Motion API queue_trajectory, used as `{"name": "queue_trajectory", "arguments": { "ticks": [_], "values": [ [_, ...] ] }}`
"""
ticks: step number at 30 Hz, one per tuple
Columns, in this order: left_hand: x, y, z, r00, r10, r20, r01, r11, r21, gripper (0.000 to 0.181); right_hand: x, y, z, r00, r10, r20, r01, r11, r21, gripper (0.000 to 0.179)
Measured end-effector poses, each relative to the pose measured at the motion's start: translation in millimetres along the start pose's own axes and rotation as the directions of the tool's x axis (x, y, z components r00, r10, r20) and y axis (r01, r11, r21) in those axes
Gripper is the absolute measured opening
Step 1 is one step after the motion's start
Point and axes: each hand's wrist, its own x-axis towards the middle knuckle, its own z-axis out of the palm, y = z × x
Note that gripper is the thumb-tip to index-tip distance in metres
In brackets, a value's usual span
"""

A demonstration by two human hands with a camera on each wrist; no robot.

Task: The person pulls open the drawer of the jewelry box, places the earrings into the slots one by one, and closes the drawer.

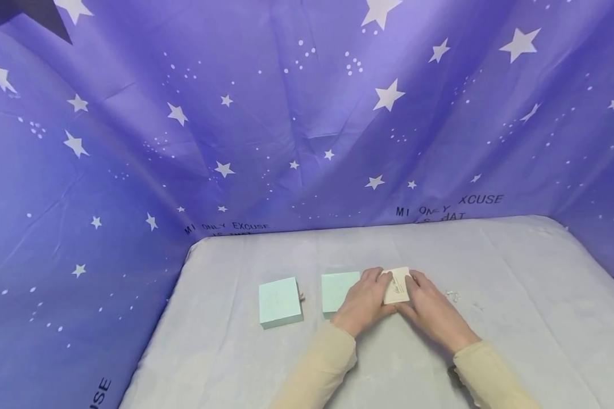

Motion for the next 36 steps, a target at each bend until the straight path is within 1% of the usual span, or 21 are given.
{"name": "queue_trajectory", "arguments": {
  "ticks": [5, 8, 12, 15, 19, 25, 29, 32, 36],
  "values": [
    [1.3, 2.6, -3.8, 1.0, 0.021, -0.022, -0.02, 1.0, 0.016, 0.072, 1.1, 0.2, -4.1, 1.0, -0.023, -0.015, 0.023, 0.999, -0.048, 0.06],
    [0.7, 1.0, -5.2, 1.0, 0.014, -0.023, -0.014, 1.0, 0.016, 0.072, 2.8, -0.2, -2.8, 0.999, -0.033, -0.013, 0.033, 0.999, -0.038, 0.058],
    [-0.2, -2.0, -1.4, 1.0, 0.02, -0.022, -0.02, 1.0, -0.003, 0.07, 2.5, 0.4, 1.6, 0.999, -0.032, -0.012, 0.031, 0.999, -0.028, 0.058],
    [-0.1, -2.9, 1.4, 1.0, 0.026, -0.015, -0.026, 1.0, -0.015, 0.07, 1.3, 2.1, 4.2, 0.999, -0.039, -0.027, 0.038, 0.999, -0.027, 0.058],
    [0.1, -3.9, 0.3, 1.0, 0.026, -0.014, -0.026, 1.0, -0.01, 0.072, 1.8, 3.7, 6.1, 0.997, -0.049, -0.053, 0.048, 0.999, -0.013, 0.058],
    [2.3, -4.5, -2.3, 1.0, 0.015, 0.001, -0.014, 1.0, -0.012, 0.073, 4.6, 3.7, 4.4, 0.997, -0.038, -0.063, 0.039, 0.999, 0.005, 0.057],
    [3.9, -2.2, -2.8, 1.0, 0.006, 0.024, -0.006, 1.0, 0.015, 0.075, 4.2, 2.4, 3.0, 0.998, -0.015, -0.058, 0.016, 1.0, 0.012, 0.058],
    [3.0, -0.6, -3.4, 0.999, 0.001, 0.033, -0.002, 0.999, 0.039, 0.076, 3.3, 0.2, 2.5, 0.999, 0.005, -0.047, -0.004, 1.0, 0.023, 0.057],
    [0.3, 0.3, -5.2, 0.999, -0.005, 0.033, 0.003, 0.999, 0.042, 0.076, 2.6, -3.6, 1.4, 0.999, 0.027, -0.031, -0.027, 0.999, 0.027, 0.054]
  ]
}}
